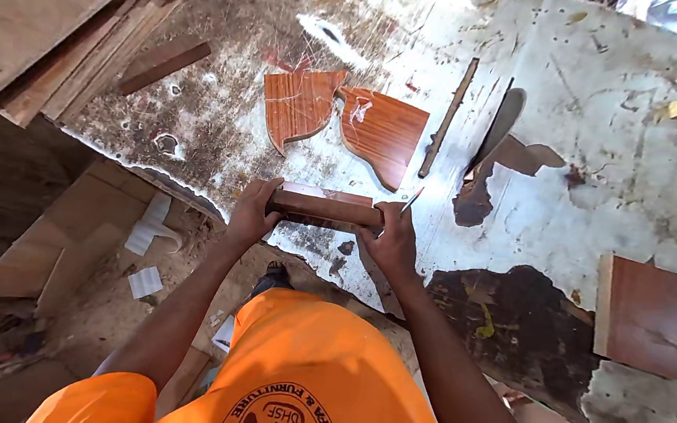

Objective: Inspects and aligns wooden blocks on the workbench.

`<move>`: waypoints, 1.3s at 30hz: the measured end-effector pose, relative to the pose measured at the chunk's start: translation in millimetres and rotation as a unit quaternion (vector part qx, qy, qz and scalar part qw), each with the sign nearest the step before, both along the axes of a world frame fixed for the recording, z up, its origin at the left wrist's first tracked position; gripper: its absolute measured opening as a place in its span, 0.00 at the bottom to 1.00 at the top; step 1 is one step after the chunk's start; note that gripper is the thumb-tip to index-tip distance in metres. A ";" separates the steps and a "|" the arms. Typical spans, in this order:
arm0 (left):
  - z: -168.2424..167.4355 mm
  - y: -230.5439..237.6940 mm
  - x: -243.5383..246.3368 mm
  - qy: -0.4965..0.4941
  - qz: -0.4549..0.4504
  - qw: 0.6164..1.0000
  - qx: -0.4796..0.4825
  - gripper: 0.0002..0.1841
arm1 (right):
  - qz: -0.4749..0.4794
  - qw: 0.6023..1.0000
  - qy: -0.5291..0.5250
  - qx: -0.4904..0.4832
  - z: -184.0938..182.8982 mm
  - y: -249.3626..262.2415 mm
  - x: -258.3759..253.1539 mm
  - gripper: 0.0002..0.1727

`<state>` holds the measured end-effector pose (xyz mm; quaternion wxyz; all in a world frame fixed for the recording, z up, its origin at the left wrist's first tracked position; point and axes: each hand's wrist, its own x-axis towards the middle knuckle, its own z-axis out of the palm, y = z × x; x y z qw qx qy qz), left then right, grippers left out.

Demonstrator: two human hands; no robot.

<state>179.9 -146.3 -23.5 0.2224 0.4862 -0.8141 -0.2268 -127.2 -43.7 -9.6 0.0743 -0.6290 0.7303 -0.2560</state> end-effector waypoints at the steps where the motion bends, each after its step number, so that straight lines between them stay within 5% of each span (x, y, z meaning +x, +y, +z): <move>1: 0.4 0.2 -0.4 -0.001 0.002 1.000 0.003 0.38 | -0.002 1.000 0.000 0.003 0.8 0.3 0.8 0.32; 8: 1.6 -1.1 -0.3 -0.007 0.003 1.000 0.016 0.39 | -0.004 1.000 0.004 0.016 2.6 -0.2 1.2 0.34; 15: 10.0 23.7 3.3 -0.058 0.055 0.994 -0.079 0.50 | 0.028 0.998 -0.018 0.058 54.8 18.7 -12.0 0.59; 22: 12.6 63.1 -33.9 -0.027 -0.072 0.978 -0.194 0.30 | 0.050 0.994 -0.092 -0.013 126.1 21.5 -37.2 0.31; 26: 5.7 45.5 -40.3 -0.045 -0.020 0.978 -0.204 0.30 | 0.089 0.995 -0.008 0.046 110.4 4.7 -12.3 0.36; 32: 0.3 28.7 -36.2 -0.074 -0.044 0.973 -0.214 0.29 | 0.123 0.977 0.152 0.090 37.3 -24.8 33.7 0.43; 39: -2.9 22.7 -31.2 -0.057 -0.055 0.978 -0.196 0.29 | 0.104 0.971 0.188 0.101 27.9 -23.6 37.4 0.37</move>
